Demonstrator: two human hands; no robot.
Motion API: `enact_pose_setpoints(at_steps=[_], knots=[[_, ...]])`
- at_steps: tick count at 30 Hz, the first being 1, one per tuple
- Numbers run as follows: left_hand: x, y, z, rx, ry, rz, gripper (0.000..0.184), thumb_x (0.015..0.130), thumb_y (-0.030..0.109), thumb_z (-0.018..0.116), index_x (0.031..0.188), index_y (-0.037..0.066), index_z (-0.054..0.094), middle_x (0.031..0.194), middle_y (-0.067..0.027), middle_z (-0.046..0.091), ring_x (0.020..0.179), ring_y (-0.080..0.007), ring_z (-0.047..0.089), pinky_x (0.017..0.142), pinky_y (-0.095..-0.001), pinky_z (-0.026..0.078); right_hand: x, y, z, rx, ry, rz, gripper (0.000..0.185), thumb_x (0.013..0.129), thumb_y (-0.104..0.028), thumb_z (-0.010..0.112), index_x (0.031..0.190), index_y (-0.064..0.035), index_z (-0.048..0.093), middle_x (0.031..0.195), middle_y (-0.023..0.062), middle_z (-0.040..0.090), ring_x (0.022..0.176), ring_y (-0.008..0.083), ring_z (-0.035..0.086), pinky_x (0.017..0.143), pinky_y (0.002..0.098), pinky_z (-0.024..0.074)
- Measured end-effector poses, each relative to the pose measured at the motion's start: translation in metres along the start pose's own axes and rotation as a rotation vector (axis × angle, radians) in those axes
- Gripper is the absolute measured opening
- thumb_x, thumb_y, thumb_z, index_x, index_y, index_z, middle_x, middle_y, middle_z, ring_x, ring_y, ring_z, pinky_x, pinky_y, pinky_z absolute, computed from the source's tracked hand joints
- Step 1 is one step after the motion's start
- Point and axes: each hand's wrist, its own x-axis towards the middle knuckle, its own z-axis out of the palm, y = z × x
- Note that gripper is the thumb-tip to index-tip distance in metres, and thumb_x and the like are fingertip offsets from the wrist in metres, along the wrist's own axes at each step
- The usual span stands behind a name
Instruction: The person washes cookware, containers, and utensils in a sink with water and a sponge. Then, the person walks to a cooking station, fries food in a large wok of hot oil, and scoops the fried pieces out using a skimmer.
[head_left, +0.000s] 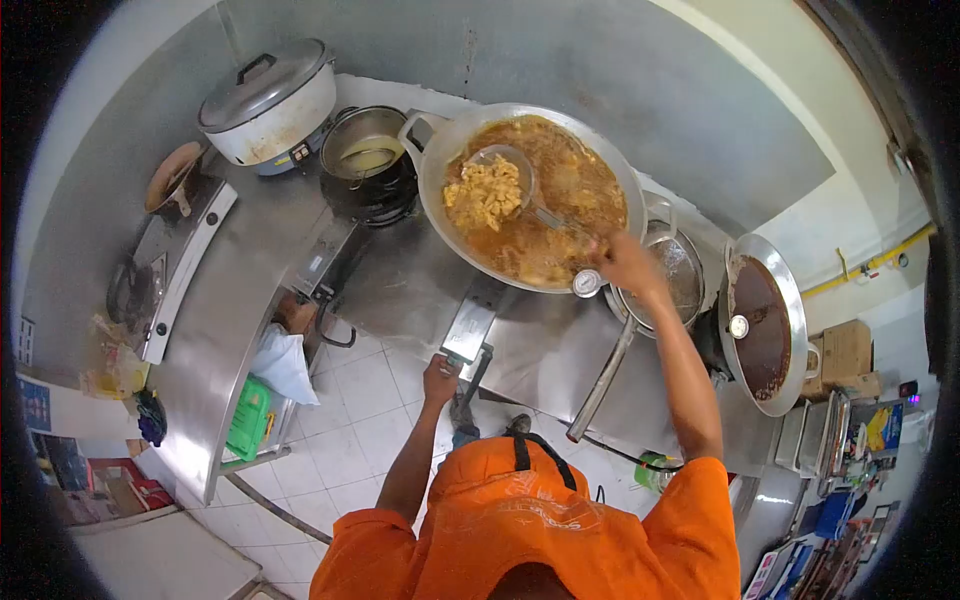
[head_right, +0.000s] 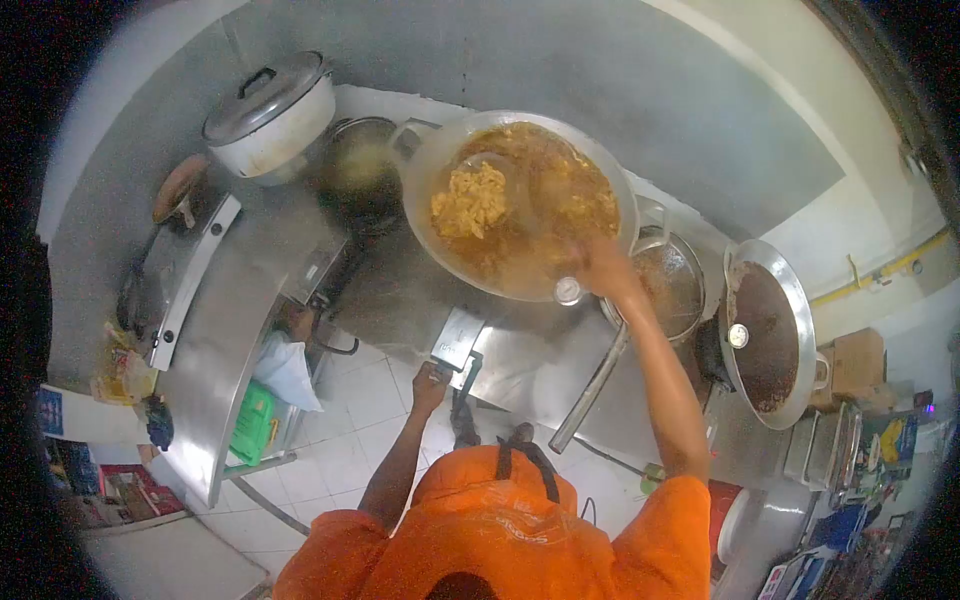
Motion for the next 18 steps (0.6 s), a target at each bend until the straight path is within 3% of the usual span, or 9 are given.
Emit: enact_pose_setpoints(at_steps=[4,7,13,18], knots=[[0.0,-0.005,0.002,0.062,0.044,0.096,0.037,0.074,0.025,0.079,0.094,0.006,0.055,0.073,-0.0075,0.062,0.059,-0.0222,0.062,0.058,-0.0349,0.049,-0.019,-0.015,-0.004,-0.344,-0.006,-0.003,0.021,0.084,-0.015,0.062,0.104,-0.0087,0.06,0.077,0.0212,0.064,0.078,0.0395,0.063,0.067,0.0493,0.0487],[-0.003,0.015,-0.005,0.026,-0.002,-0.009,0.038,0.073,0.024,0.079,0.096,0.007,0.055,0.075,-0.0095,0.062,0.061,-0.0256,0.063,0.058,-0.0374,0.049,-0.026,-0.026,-0.026,-0.45,-0.06,0.024,0.021,0.084,-0.017,0.061,0.105,-0.0115,0.059,0.07,0.018,0.063,0.07,0.0403,0.063,0.064,0.0499,0.0489],[-0.005,0.029,-0.009,0.192,0.056,0.101,0.033,0.074,0.023,0.077,0.093,0.008,0.055,0.075,-0.009,0.061,0.064,-0.0285,0.061,0.057,-0.039,0.047,-0.017,0.008,0.016,-0.339,0.128,-0.007,0.014,0.087,-0.02,0.06,0.099,-0.012,0.059,0.066,0.0168,0.063,0.065,0.0381,0.063,0.058,0.0502,0.048],[-0.009,0.043,-0.01,0.161,0.107,0.113,0.031,0.075,0.024,0.076,0.092,0.009,0.055,0.073,-0.0084,0.058,0.064,-0.0275,0.06,0.057,-0.0393,0.047,-0.035,-0.013,-0.016,-0.402,0.113,0.041,0.013,0.088,-0.022,0.059,0.096,-0.0127,0.06,0.068,0.017,0.064,0.062,0.0383,0.062,0.057,0.0505,0.0469]])
